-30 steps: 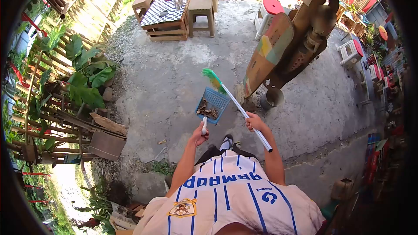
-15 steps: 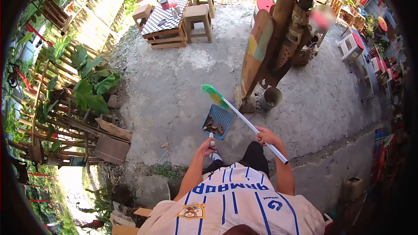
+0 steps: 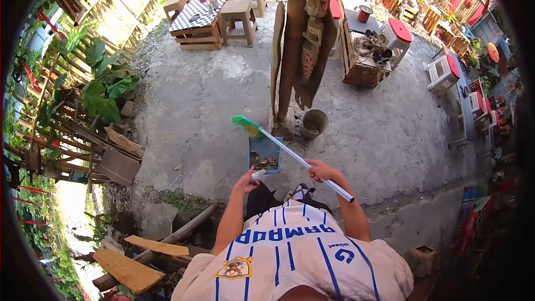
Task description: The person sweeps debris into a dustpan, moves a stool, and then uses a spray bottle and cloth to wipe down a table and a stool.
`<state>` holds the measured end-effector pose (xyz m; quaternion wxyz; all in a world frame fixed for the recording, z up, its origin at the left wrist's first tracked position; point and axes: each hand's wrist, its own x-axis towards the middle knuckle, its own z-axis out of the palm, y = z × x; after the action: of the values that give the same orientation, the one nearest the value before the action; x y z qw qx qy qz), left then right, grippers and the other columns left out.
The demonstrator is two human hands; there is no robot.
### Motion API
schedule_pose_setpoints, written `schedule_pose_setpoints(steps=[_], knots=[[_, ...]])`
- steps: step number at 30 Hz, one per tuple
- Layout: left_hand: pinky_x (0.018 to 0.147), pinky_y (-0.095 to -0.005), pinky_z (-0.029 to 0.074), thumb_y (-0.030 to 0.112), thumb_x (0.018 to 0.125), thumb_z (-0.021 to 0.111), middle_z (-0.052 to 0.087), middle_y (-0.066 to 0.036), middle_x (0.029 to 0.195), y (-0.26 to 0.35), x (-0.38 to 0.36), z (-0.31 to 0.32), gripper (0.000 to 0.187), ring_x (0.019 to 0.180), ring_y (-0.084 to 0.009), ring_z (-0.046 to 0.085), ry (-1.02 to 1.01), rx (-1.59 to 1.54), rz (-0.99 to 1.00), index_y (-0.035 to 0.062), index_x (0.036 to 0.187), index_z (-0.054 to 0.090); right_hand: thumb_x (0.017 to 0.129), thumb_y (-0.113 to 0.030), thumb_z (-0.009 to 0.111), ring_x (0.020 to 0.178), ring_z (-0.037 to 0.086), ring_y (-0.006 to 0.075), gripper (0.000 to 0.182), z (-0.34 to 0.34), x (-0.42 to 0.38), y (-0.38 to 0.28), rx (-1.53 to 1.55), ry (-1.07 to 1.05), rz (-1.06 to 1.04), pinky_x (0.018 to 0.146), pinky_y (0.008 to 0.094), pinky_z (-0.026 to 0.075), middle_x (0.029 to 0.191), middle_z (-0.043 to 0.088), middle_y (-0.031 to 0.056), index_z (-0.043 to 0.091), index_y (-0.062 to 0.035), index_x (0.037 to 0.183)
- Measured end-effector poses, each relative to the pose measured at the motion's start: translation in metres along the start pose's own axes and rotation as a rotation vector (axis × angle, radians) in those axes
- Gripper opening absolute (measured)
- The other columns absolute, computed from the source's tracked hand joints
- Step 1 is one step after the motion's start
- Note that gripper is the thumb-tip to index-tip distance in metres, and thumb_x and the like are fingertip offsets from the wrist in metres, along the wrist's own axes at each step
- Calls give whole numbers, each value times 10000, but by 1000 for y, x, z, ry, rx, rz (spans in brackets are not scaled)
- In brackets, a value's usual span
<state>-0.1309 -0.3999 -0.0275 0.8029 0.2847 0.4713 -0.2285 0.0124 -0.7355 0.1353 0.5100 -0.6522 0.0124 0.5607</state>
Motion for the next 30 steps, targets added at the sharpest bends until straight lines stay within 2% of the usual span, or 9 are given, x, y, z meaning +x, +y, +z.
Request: schedule_pose_setpoints(steps=[6, 9, 13, 18, 22, 25, 26, 29, 30], knots=[[554, -292, 460, 248, 978, 545, 569, -122, 904, -35, 13, 18, 321, 738, -187, 591, -37, 109, -7, 13, 1193, 501, 1013, -97, 515, 532, 446, 63, 665, -31, -19, 29, -28, -9, 19, 443, 252, 378, 721, 484, -20, 252, -143, 1621], [541, -288, 456, 238, 967, 569, 572, -117, 903, -46, 16, 21, 334, 715, -181, 590, -55, 103, -94, 24, 1212, 495, 977, -78, 518, 535, 457, 67, 702, -31, -36, 41, 17, 54, 37, 454, 256, 379, 715, 496, -23, 243, -112, 1621], [510, -298, 461, 230, 958, 594, 577, -108, 873, -62, 24, 29, 364, 689, -177, 596, -67, 336, -96, 17, 1237, 497, 984, -76, 521, 540, 450, 65, 679, -26, -66, 62, 76, 142, 94, 459, 249, 378, 734, 506, -21, 264, -94, 1612], [555, -319, 490, 213, 1012, 572, 643, -104, 903, -85, 38, 41, 283, 729, -180, 626, -30, 534, -106, 2, 1201, 559, 983, -73, 520, 535, 438, 69, 676, -30, -108, 94, 188, 259, 118, 454, 243, 372, 744, 503, -20, 271, -94, 1611], [518, -316, 503, 202, 1041, 510, 715, -157, 908, -92, 30, 66, 300, 691, -210, 675, -106, 522, -171, -46, 1209, 536, 983, -85, 516, 537, 434, 63, 682, -38, -139, 121, 253, 339, 106, 445, 245, 371, 739, 492, -22, 263, -105, 1615], [538, -323, 519, 211, 1040, 503, 712, -154, 900, -95, 41, 81, 292, 708, -212, 687, -201, 574, -213, -46, 1176, 537, 990, -83, 516, 537, 426, 54, 678, -46, -178, 135, 326, 395, 102, 435, 229, 359, 747, 483, -22, 265, -137, 1617], [559, -331, 536, 208, 1032, 489, 709, -153, 891, -96, 39, 91, 273, 699, -214, 686, -128, 603, -218, -41, 1129, 549, 993, -80, 516, 537, 422, 51, 677, -51, -193, 137, 354, 414, 101, 430, 221, 353, 751, 478, -22, 267, -152, 1618], [557, -339, 543, 210, 1016, 485, 705, -154, 891, -95, 36, 114, 268, 677, -212, 675, -132, 670, -180, -39, 1083, 558, 998, -89, 515, 532, 421, 51, 658, -68, -241, 139, 404, 462, 54, 425, 216, 343, 753, 482, -17, 286, -156, 1611], [546, -348, 546, 208, 1001, 491, 670, -112, 836, -93, 34, 124, 253, 626, -203, 635, -114, 704, -188, -29, 1045, 569, 1004, -99, 515, 524, 416, 52, 652, -75, -254, 138, 440, 488, 61, 420, 215, 338, 755, 485, -12, 289, -164, 1612]])
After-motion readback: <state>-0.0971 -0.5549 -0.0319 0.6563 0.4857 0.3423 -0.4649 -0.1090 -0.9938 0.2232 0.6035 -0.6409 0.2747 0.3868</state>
